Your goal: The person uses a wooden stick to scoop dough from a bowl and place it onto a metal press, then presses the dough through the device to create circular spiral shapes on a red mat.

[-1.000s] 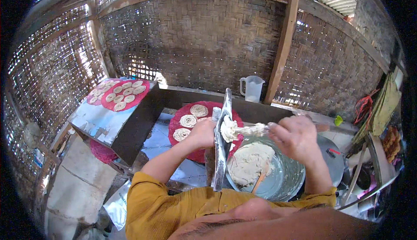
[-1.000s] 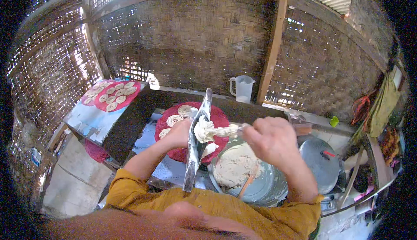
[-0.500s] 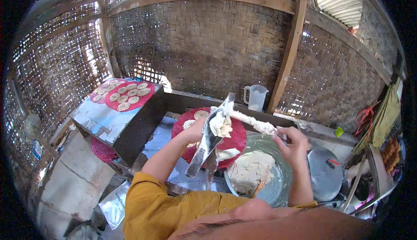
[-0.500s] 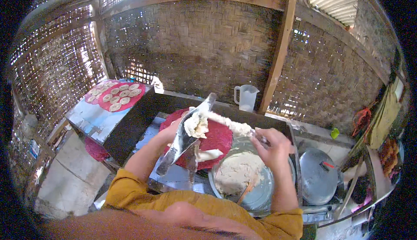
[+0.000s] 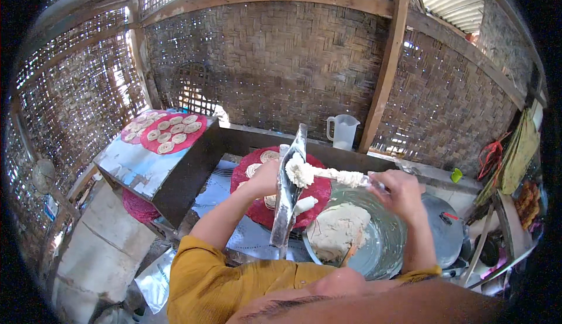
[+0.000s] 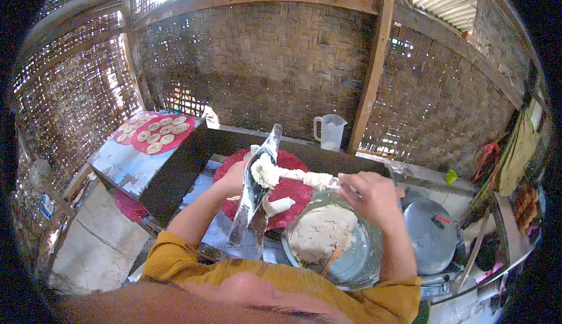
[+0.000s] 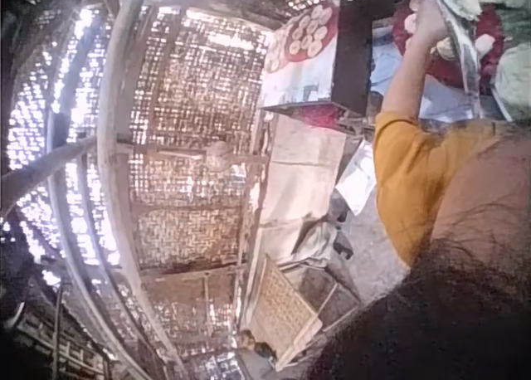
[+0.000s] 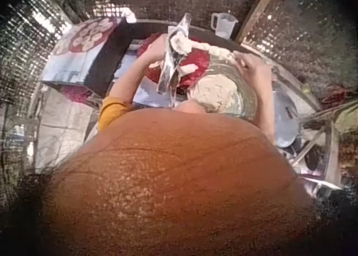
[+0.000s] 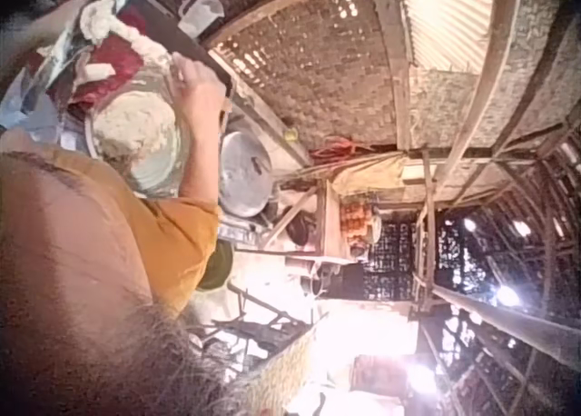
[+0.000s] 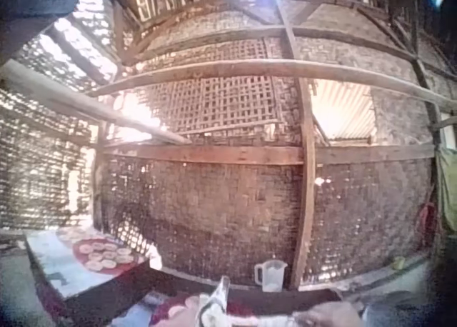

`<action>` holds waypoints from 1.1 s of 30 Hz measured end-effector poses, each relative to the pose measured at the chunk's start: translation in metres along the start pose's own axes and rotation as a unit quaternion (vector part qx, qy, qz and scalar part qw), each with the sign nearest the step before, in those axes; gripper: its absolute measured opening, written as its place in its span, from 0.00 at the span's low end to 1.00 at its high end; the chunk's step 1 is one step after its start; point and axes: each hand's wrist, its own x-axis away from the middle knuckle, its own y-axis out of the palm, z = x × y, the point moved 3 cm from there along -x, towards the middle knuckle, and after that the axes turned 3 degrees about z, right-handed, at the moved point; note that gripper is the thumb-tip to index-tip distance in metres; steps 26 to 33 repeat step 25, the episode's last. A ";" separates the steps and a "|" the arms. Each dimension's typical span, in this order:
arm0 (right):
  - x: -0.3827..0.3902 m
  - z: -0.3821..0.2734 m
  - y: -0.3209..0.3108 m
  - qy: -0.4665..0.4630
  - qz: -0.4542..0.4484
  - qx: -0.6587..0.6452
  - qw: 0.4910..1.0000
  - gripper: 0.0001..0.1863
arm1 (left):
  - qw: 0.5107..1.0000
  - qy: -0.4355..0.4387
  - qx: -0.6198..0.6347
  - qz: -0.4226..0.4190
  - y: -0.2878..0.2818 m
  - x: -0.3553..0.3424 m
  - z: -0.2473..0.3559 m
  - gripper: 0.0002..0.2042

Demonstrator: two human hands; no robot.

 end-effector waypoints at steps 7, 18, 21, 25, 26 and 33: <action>-0.028 -0.031 -0.019 -0.055 -0.218 0.118 0.967 0.11 | 0.994 -0.045 -0.082 -0.060 0.021 -0.001 0.008 0.18; -0.020 -0.035 -0.015 -0.118 -0.125 0.133 0.976 0.12 | 0.995 -0.017 0.031 -0.089 0.013 -0.003 -0.007 0.21; -0.014 -0.011 -0.035 -0.017 -0.125 0.060 0.990 0.11 | 0.995 -0.007 0.095 -0.030 -0.007 0.006 -0.004 0.20; -0.009 -0.005 -0.024 0.006 -0.175 -0.016 0.984 0.12 | 0.999 -0.012 0.030 -0.033 0.007 0.001 -0.011 0.22; -0.009 -0.005 -0.024 0.006 -0.175 -0.016 0.984 0.12 | 0.999 -0.012 0.030 -0.033 0.007 0.001 -0.011 0.22; -0.009 -0.005 -0.024 0.006 -0.175 -0.016 0.984 0.12 | 0.999 -0.012 0.030 -0.033 0.007 0.001 -0.011 0.22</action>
